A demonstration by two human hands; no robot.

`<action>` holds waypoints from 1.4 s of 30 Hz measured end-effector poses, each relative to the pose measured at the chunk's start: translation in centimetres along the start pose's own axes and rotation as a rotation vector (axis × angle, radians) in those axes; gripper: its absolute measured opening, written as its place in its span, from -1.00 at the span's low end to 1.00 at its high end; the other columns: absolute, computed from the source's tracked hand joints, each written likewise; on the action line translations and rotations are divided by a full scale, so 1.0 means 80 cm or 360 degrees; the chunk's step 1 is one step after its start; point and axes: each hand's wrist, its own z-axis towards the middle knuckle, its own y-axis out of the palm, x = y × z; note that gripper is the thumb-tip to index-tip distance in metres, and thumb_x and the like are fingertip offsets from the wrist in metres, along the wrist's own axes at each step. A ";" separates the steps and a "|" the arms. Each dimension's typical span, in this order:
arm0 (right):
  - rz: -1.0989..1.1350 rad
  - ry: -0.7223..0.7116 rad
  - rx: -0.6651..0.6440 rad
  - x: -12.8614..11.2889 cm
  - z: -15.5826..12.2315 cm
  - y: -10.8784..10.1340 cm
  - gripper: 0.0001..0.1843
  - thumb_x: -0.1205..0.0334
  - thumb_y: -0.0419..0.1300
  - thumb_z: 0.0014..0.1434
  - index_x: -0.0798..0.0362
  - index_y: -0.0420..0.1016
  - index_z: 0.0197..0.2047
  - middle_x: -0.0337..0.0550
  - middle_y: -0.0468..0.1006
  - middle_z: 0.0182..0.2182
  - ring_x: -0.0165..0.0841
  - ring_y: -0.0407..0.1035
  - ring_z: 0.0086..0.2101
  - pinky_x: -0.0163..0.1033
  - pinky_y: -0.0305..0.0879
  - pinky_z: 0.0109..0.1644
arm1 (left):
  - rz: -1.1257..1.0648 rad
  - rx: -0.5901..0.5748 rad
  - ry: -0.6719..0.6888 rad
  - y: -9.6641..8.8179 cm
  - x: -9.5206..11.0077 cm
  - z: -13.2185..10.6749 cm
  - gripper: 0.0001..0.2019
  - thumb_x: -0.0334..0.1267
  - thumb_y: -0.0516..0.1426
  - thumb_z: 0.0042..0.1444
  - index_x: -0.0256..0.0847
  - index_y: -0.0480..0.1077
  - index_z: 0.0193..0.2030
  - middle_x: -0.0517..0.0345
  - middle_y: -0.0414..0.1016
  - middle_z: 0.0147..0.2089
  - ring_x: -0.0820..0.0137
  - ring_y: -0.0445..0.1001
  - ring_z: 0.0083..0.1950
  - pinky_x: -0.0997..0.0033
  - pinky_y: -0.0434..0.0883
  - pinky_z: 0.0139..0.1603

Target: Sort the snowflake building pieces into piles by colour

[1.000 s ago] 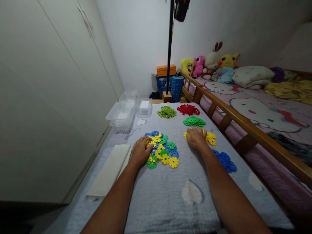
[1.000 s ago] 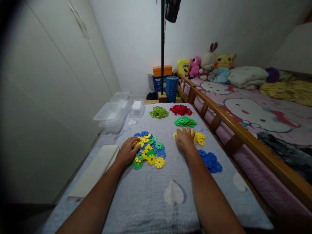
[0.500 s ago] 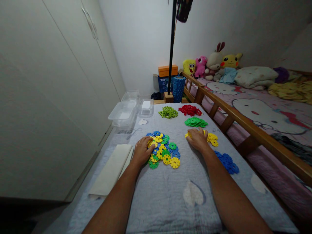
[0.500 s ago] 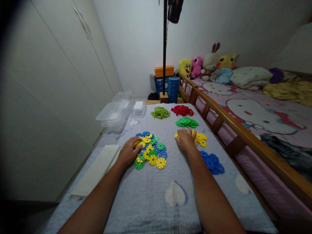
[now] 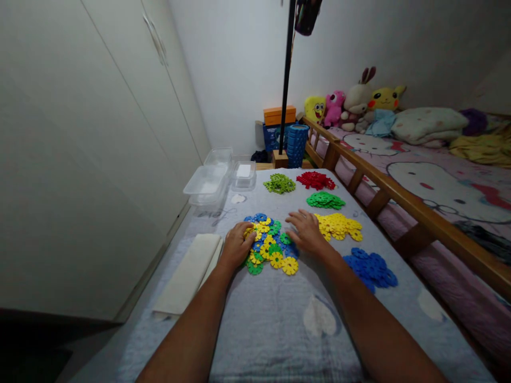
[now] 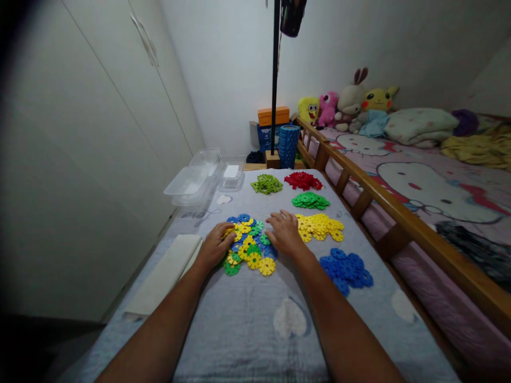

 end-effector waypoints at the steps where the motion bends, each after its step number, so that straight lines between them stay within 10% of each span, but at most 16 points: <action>1: 0.0041 -0.0049 -0.0025 -0.010 0.000 0.005 -0.57 0.15 0.13 0.30 0.00 0.50 0.19 0.00 0.42 0.28 0.02 0.10 0.30 0.18 -0.09 0.35 | -0.0019 0.0009 -0.0005 0.000 0.000 0.000 -0.73 -0.16 0.06 0.26 -0.15 0.46 0.02 0.00 0.52 0.12 0.20 0.45 0.21 0.07 0.34 0.31; 9: 0.0136 -0.0203 -0.0222 -0.047 0.003 0.035 -0.44 0.08 0.01 0.40 -0.04 0.22 0.42 -0.07 0.21 0.42 -0.01 -0.04 0.38 0.26 -0.17 0.39 | -0.0141 0.0070 0.0011 0.000 0.001 0.001 -0.74 -0.22 0.01 0.28 -0.14 0.46 0.00 0.05 0.54 0.04 0.28 0.50 0.12 0.18 0.41 0.25; 18: 0.0190 -0.0226 -0.0048 -0.046 0.007 0.032 -0.67 0.14 0.06 0.37 -0.02 0.53 0.10 -0.04 0.56 0.09 -0.12 0.23 0.17 0.09 0.00 0.32 | 0.0077 0.0093 0.0010 0.005 -0.003 0.001 -0.71 -0.19 0.09 0.24 -0.15 0.46 0.06 -0.02 0.51 0.19 0.17 0.40 0.29 -0.01 0.28 0.37; 26: 0.0150 -0.0162 -0.0043 -0.039 0.003 0.045 -0.48 0.23 0.06 0.34 0.04 0.32 0.34 -0.01 0.36 0.32 -0.05 0.06 0.32 0.13 -0.09 0.37 | 0.0227 -0.0051 -0.0004 0.001 0.006 -0.002 -0.68 -0.15 0.08 0.26 -0.14 0.44 0.10 -0.06 0.50 0.23 0.12 0.40 0.29 -0.10 0.21 0.37; 42: 0.0243 -0.0197 -0.0013 -0.038 0.001 0.041 -0.76 0.26 0.09 0.36 0.02 0.54 0.01 -0.02 0.55 0.04 -0.20 0.33 0.06 -0.09 0.17 0.20 | 0.0213 -0.0034 0.0020 0.001 0.004 -0.002 -0.69 -0.14 0.10 0.24 -0.14 0.45 0.08 -0.06 0.50 0.22 0.11 0.40 0.28 -0.06 0.26 0.35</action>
